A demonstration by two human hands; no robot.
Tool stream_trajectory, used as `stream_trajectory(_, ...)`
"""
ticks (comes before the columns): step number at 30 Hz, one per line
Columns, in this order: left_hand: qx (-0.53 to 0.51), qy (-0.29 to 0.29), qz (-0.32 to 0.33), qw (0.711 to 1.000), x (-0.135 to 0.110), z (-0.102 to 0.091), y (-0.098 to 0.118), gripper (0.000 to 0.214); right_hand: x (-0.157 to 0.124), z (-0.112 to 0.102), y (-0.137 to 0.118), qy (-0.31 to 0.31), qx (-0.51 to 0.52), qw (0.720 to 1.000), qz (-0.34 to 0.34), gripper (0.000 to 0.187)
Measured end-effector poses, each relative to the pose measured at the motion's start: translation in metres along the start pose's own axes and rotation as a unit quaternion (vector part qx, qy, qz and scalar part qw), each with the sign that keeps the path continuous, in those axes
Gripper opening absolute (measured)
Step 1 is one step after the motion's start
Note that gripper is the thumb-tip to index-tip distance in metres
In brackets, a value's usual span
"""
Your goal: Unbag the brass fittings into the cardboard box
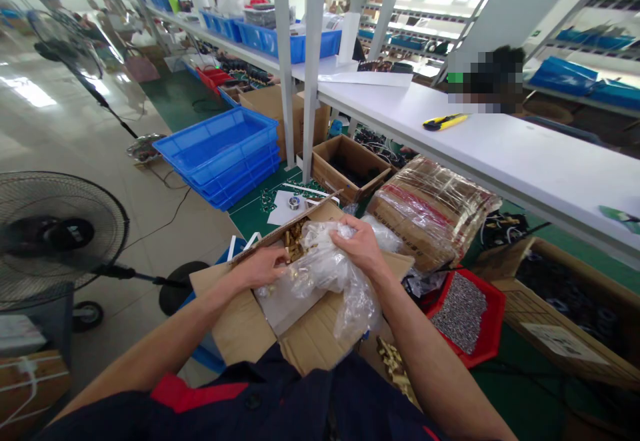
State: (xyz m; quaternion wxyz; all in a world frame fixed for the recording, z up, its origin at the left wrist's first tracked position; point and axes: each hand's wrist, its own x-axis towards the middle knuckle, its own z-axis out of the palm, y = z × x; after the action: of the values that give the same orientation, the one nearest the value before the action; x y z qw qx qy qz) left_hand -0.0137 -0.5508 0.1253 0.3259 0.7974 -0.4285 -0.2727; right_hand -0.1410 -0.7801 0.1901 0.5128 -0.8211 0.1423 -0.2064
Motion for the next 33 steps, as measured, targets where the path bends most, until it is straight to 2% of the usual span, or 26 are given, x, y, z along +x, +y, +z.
stream_trajectory(2, 0.104, -0.077, -0.04, 0.991, -0.01, 0.008, -0.015, 0.029, -0.001, -0.006, -0.002, 0.035, -0.033, 0.999, 0.018, 0.033)
stream_trajectory(3, 0.141, -0.093, -0.057, 0.984, -0.014, 0.013, -0.022, 0.029, -0.002, -0.007, -0.002, 0.042, -0.042, 0.998, 0.024, 0.038)
stream_trajectory(6, 0.16, -0.079, -0.074, 0.981, -0.021, 0.028, -0.035, 0.024, -0.005, -0.007, 0.002, 0.035, -0.061, 0.997, 0.025, 0.043)
stream_trajectory(9, 0.038, -0.044, -0.09, 0.994, -0.014, 0.029, -0.037, 0.017, -0.009, -0.007, 0.009, 0.022, -0.078, 0.997, 0.005, 0.031)
stream_trajectory(12, -0.127, -0.023, -0.089, 0.988, 0.0, 0.016, -0.026, 0.022, -0.016, -0.006, 0.015, 0.002, -0.082, 0.997, 0.005, 0.015)
stream_trajectory(14, -0.276, -0.011, -0.065, 0.959, 0.006, 0.006, -0.011, 0.03, -0.021, -0.001, 0.016, -0.025, -0.079, 0.996, 0.017, 0.021)
stream_trajectory(17, -0.512, 0.011, -0.015, 0.859, 0.01, -0.001, 0.014, 0.036, -0.029, 0.013, 0.015, -0.074, -0.093, 0.993, 0.002, 0.033)
stream_trajectory(19, -0.582, 0.026, 0.003, 0.813, 0.009, 0.001, 0.027, 0.039, -0.033, 0.023, 0.014, -0.103, -0.103, 0.989, -0.023, 0.035)
stream_trajectory(21, -0.605, 0.045, 0.002, 0.795, 0.009, 0.007, 0.033, 0.043, -0.035, 0.032, 0.014, -0.127, -0.098, 0.986, -0.035, 0.038)
stream_trajectory(26, -0.551, 0.11, -0.023, 0.827, 0.01, 0.019, 0.03, 0.044, -0.037, 0.042, 0.013, -0.142, -0.06, 0.988, 0.012, 0.055)
stream_trajectory(27, -0.536, 0.118, -0.024, 0.836, 0.011, 0.021, 0.028, 0.044, -0.036, 0.042, 0.013, -0.139, -0.052, 0.989, 0.011, 0.051)
stream_trajectory(30, -0.481, 0.11, -0.018, 0.869, 0.011, 0.025, 0.023, 0.044, -0.033, 0.042, 0.018, -0.112, -0.032, 0.993, 0.008, 0.023)
stream_trajectory(33, -0.459, 0.086, 0.002, 0.884, 0.011, 0.025, 0.021, 0.042, -0.027, 0.034, 0.025, -0.031, -0.002, 0.997, 0.065, 0.024)
